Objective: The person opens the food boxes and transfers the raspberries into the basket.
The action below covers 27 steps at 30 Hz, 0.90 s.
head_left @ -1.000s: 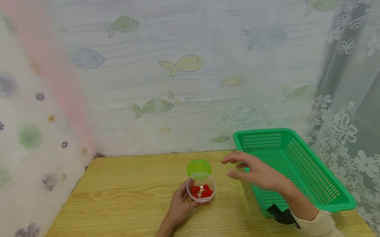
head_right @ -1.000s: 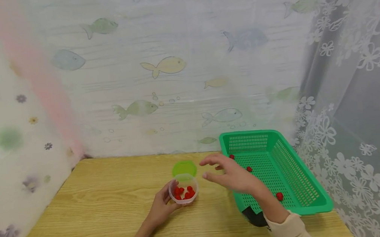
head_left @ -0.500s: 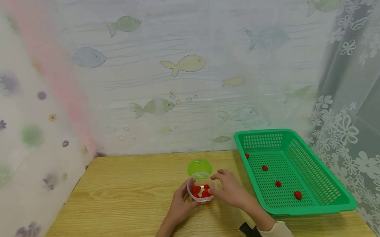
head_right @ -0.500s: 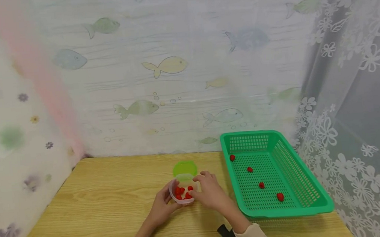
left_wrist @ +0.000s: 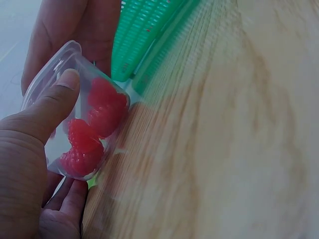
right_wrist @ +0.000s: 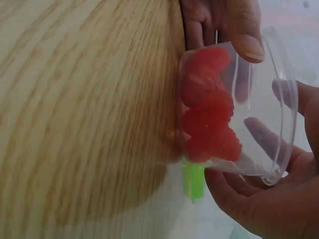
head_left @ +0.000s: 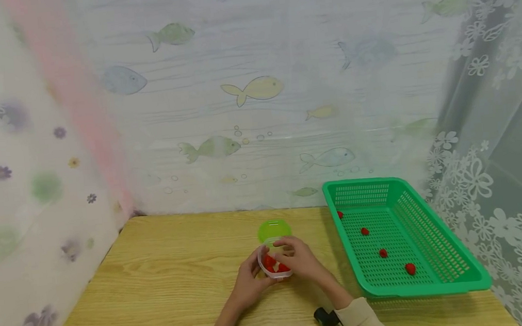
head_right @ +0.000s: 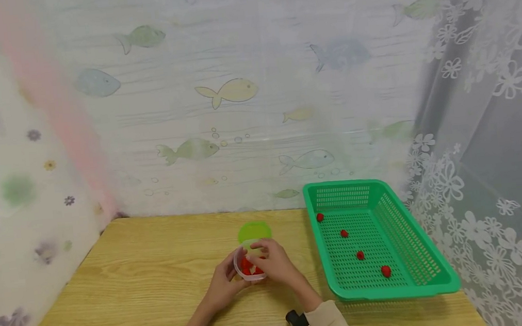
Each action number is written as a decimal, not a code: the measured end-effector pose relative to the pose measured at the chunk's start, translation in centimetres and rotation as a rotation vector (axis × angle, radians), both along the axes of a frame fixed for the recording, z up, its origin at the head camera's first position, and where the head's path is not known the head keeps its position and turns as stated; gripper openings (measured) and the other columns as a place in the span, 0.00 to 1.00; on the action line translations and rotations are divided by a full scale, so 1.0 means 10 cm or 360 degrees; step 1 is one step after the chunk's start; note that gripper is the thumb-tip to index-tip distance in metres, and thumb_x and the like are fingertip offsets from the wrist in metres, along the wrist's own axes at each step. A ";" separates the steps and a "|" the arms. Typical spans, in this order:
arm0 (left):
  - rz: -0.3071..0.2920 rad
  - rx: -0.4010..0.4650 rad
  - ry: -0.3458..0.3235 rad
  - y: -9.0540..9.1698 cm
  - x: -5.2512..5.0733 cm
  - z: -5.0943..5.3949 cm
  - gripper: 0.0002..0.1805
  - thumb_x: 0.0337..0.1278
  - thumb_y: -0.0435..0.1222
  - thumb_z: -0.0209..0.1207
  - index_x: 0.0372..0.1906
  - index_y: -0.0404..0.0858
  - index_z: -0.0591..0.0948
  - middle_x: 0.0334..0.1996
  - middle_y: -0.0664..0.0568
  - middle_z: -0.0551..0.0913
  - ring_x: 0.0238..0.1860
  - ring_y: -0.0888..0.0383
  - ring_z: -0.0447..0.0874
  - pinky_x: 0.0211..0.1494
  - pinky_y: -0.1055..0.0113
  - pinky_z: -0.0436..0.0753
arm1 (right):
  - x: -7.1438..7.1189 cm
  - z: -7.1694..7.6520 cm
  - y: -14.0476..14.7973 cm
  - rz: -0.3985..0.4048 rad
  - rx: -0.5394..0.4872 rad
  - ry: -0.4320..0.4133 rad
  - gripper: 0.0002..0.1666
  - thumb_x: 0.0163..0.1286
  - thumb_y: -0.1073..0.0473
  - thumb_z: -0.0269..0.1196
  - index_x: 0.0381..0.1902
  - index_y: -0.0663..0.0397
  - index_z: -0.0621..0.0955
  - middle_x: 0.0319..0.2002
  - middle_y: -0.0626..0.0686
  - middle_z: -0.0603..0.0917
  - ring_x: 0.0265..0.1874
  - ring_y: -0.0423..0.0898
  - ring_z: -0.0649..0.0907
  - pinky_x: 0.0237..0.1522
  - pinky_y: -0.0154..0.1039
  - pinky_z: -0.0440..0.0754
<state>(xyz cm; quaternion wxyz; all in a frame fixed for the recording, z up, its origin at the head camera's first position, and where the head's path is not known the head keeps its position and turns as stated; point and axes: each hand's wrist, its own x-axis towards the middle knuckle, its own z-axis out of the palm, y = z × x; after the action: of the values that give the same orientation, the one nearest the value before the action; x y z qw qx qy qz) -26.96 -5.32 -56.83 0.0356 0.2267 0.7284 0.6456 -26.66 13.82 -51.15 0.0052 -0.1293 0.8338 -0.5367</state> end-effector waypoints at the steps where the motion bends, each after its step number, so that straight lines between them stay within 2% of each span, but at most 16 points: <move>1: -0.0004 -0.0002 0.0000 0.00 0.00 0.00 0.48 0.54 0.30 0.73 0.78 0.33 0.61 0.74 0.36 0.66 0.74 0.41 0.66 0.74 0.51 0.69 | -0.01 -0.01 -0.01 -0.0008 0.0013 0.0010 0.19 0.73 0.56 0.65 0.55 0.63 0.83 0.61 0.66 0.78 0.56 0.68 0.82 0.57 0.63 0.83; 9: 0.0022 -0.0019 -0.0006 0.01 0.00 0.01 0.48 0.54 0.33 0.74 0.78 0.35 0.62 0.74 0.38 0.68 0.75 0.44 0.65 0.76 0.53 0.68 | -0.05 -0.03 -0.11 -0.0081 0.0151 0.0105 0.19 0.69 0.53 0.69 0.48 0.64 0.85 0.50 0.63 0.80 0.50 0.62 0.82 0.52 0.59 0.85; 14: 0.0022 -0.0017 0.0002 0.00 0.01 0.01 0.48 0.55 0.33 0.73 0.78 0.33 0.61 0.74 0.37 0.67 0.75 0.43 0.65 0.75 0.53 0.69 | -0.06 -0.02 -0.16 -0.0142 0.0307 0.0086 0.20 0.67 0.48 0.71 0.43 0.60 0.87 0.47 0.59 0.80 0.43 0.53 0.81 0.43 0.48 0.86; 17: 0.0009 -0.0026 0.0001 0.00 0.01 0.01 0.48 0.55 0.33 0.73 0.79 0.34 0.60 0.74 0.38 0.67 0.75 0.44 0.65 0.75 0.56 0.69 | -0.06 0.01 -0.19 -0.0159 0.0444 0.0078 0.21 0.64 0.46 0.74 0.41 0.60 0.88 0.44 0.58 0.79 0.38 0.48 0.80 0.36 0.41 0.84; 21: 0.0011 -0.0017 0.0004 -0.02 0.00 0.00 0.48 0.55 0.32 0.73 0.79 0.34 0.61 0.74 0.38 0.67 0.75 0.44 0.65 0.75 0.59 0.70 | -0.08 0.03 -0.22 -0.0194 0.0631 0.0113 0.19 0.59 0.47 0.76 0.36 0.58 0.90 0.43 0.59 0.81 0.33 0.45 0.78 0.31 0.37 0.80; 25: 0.0010 0.0002 0.0009 -0.01 -0.01 0.00 0.48 0.55 0.31 0.73 0.78 0.33 0.61 0.73 0.37 0.68 0.75 0.43 0.65 0.75 0.60 0.70 | -0.10 0.03 -0.24 -0.0240 0.0691 0.0102 0.15 0.58 0.48 0.77 0.31 0.54 0.90 0.43 0.58 0.83 0.30 0.43 0.77 0.26 0.35 0.76; 27: -0.0002 0.0003 0.0013 -0.01 -0.01 -0.01 0.48 0.55 0.32 0.73 0.78 0.33 0.61 0.73 0.37 0.68 0.75 0.43 0.65 0.75 0.59 0.70 | -0.10 0.03 -0.24 -0.0263 0.0683 0.0073 0.14 0.58 0.49 0.77 0.26 0.53 0.89 0.39 0.55 0.83 0.26 0.42 0.76 0.23 0.35 0.74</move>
<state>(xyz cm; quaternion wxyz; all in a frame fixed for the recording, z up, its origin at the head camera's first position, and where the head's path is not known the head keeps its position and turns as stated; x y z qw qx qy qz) -27.06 -5.40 -56.95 0.0329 0.2298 0.7278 0.6453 -27.64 11.43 -50.86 -0.0304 -0.0685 0.9365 -0.3426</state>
